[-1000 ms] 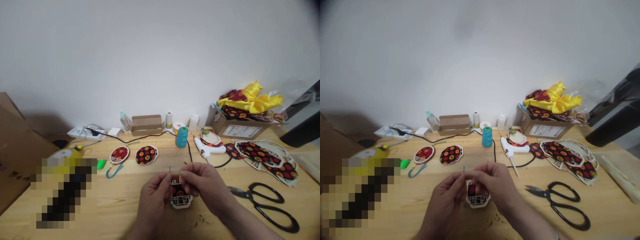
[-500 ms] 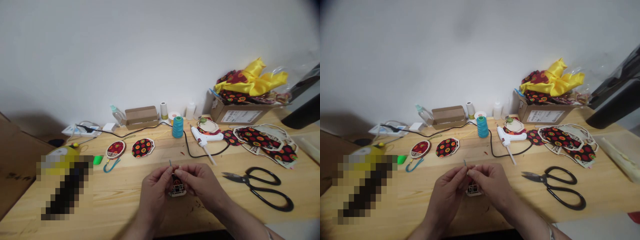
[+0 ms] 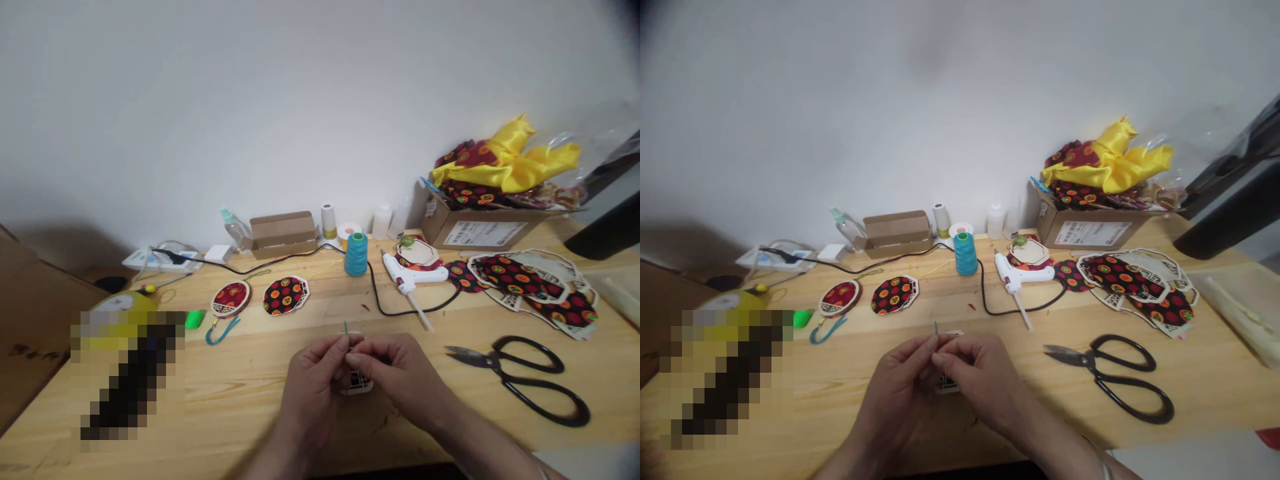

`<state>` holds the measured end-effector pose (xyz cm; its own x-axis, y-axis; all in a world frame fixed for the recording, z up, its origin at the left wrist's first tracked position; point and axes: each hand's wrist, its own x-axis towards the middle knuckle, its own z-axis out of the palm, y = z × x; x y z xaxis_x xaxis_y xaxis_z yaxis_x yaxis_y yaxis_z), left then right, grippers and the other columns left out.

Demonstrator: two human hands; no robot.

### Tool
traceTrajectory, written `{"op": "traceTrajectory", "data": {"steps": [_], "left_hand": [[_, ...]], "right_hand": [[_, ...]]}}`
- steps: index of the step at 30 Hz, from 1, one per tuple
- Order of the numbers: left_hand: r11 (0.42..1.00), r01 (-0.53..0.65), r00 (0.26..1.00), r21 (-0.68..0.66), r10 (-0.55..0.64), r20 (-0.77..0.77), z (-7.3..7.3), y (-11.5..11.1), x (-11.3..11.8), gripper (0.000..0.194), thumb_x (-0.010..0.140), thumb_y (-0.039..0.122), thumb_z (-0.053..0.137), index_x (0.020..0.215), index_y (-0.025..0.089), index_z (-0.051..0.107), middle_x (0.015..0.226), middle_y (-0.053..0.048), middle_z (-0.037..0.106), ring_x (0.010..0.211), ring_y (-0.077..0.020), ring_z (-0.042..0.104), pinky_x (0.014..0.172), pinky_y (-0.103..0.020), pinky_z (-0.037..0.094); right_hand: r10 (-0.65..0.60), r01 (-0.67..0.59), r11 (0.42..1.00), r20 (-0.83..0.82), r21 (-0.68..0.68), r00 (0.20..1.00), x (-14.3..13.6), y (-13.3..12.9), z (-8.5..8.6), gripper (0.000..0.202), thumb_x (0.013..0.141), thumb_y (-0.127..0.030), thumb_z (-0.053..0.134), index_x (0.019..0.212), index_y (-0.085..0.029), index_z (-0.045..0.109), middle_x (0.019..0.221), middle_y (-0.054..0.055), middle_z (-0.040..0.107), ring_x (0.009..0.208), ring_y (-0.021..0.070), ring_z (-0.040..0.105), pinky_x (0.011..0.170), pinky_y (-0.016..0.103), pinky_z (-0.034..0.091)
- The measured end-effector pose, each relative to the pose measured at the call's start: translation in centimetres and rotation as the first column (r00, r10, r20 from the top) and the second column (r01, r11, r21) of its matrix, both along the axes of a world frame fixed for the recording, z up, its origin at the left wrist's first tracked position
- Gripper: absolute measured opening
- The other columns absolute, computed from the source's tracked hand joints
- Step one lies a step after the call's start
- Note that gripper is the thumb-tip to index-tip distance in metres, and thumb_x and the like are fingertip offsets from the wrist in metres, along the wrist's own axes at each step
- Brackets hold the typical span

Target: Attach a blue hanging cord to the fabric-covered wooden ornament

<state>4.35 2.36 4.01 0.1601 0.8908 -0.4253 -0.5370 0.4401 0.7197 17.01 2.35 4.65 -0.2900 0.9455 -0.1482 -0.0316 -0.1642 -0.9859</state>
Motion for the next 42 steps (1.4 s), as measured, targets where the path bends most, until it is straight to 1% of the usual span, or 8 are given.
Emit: {"op": "traceTrajectory", "data": {"steps": [7, 12, 16, 20, 27, 34, 38, 42], "left_hand": [[0.999, 0.028, 0.998, -0.016, -0.027, 0.05, -0.25, -0.17, -0.27, 0.013, 0.071, 0.019, 0.068, 0.078, 0.01, 0.074, 0.07, -0.006, 0.068, 0.067, -0.0124, 0.058, 0.068, -0.024, 0.044], [0.999, 0.039, 0.997, 0.001, -0.039, 0.061, -0.36, -0.22, -0.27, 0.01, 0.072, 0.018, 0.067, 0.077, 0.012, 0.074, 0.059, -0.001, 0.06, 0.053, -0.0064, 0.047, 0.067, -0.022, 0.042], [0.999, 0.038, 0.996, -0.001, -0.038, 0.078, -0.41, -0.24, -0.3, 0.01, 0.072, 0.018, 0.067, 0.078, 0.013, 0.075, 0.056, 0.001, 0.056, 0.048, -0.0045, 0.039, 0.062, -0.021, 0.04], [0.999, 0.033, 0.997, -0.008, -0.032, 0.072, -0.33, -0.2, -0.36, 0.013, 0.071, 0.019, 0.068, 0.081, 0.015, 0.075, 0.049, 0.004, 0.049, 0.043, -0.0041, 0.032, 0.056, -0.021, 0.036], [0.999, 0.043, 0.998, -0.021, -0.042, 0.05, -0.16, -0.14, -0.36, 0.016, 0.067, 0.021, 0.072, 0.082, 0.016, 0.076, 0.061, -0.002, 0.061, 0.047, -0.0055, 0.037, 0.051, -0.022, 0.031], [0.999, 0.054, 0.997, -0.004, -0.054, 0.058, -0.63, -0.35, -0.45, 0.015, 0.07, 0.019, 0.07, 0.083, 0.015, 0.075, 0.053, 0.002, 0.054, 0.044, -0.0039, 0.029, 0.052, -0.021, 0.032], [0.998, 0.065, 0.997, -0.012, -0.065, 0.044, -0.67, -0.29, -0.43, 0.015, 0.071, 0.019, 0.069, 0.084, 0.015, 0.075, 0.061, 0.0, 0.058, 0.046, -0.0035, 0.03, 0.054, -0.02, 0.035], [0.998, 0.067, 0.998, 0.007, -0.067, 0.005, -0.57, -0.42, -0.42, 0.012, 0.071, 0.019, 0.069, 0.08, 0.015, 0.075, 0.059, 0.0, 0.059, 0.043, -0.0031, 0.029, 0.056, -0.021, 0.038]], "right_hand": [[0.043, -0.043, 0.999, 0.068, -0.004, 0.997, 0.32, 0.26, 0.58, 0.018, 0.077, -0.02, 0.057, 0.068, -0.014, 0.07, 0.066, 0.002, 0.066, 0.064, 0.0122, 0.057, 0.061, 0.023, 0.043], [0.064, -0.064, 0.998, 0.016, -0.023, 0.998, 0.45, 0.53, 0.79, 0.019, 0.076, -0.021, 0.057, 0.064, -0.014, 0.069, 0.067, 0.002, 0.067, 0.065, 0.0128, 0.059, 0.062, 0.024, 0.044], [0.066, -0.067, 0.997, -0.034, -0.029, 0.997, 0.34, 0.63, 0.78, 0.02, 0.076, -0.021, 0.057, 0.061, -0.014, 0.068, 0.068, 0.002, 0.067, 0.066, 0.0129, 0.06, 0.063, 0.024, 0.045], [0.059, -0.059, 0.998, -0.01, -0.032, 0.998, 0.32, 0.63, 0.8, 0.019, 0.075, -0.02, 0.057, 0.061, -0.015, 0.069, 0.066, 0.001, 0.066, 0.064, 0.0114, 0.059, 0.062, 0.022, 0.044], [0.068, -0.068, 0.997, 0.008, -0.043, 0.998, 0.43, 0.67, 0.78, 0.018, 0.074, -0.02, 0.057, 0.062, -0.015, 0.07, 0.068, 0.002, 0.067, 0.067, 0.0139, 0.06, 0.064, 0.024, 0.045], [0.113, -0.111, 0.994, 0.099, -0.023, 0.989, 0.7, 0.82, 0.6, 0.019, 0.074, -0.018, 0.056, 0.064, -0.014, 0.071, 0.066, 0.002, 0.067, 0.066, 0.014, 0.058, 0.063, 0.024, 0.043], [0.115, -0.113, 0.993, 0.156, -0.019, 0.981, 0.83, 0.8, 0.39, 0.019, 0.075, -0.018, 0.055, 0.067, -0.015, 0.072, 0.065, 0.001, 0.067, 0.064, 0.0128, 0.056, 0.06, 0.023, 0.041], [0.107, -0.104, 0.994, 0.167, -0.025, 0.98, 0.78, 0.59, 0.1, 0.017, 0.075, -0.02, 0.056, 0.07, -0.016, 0.072, 0.067, 0.0, 0.065, 0.063, 0.0116, 0.055, 0.058, 0.021, 0.04]]}}
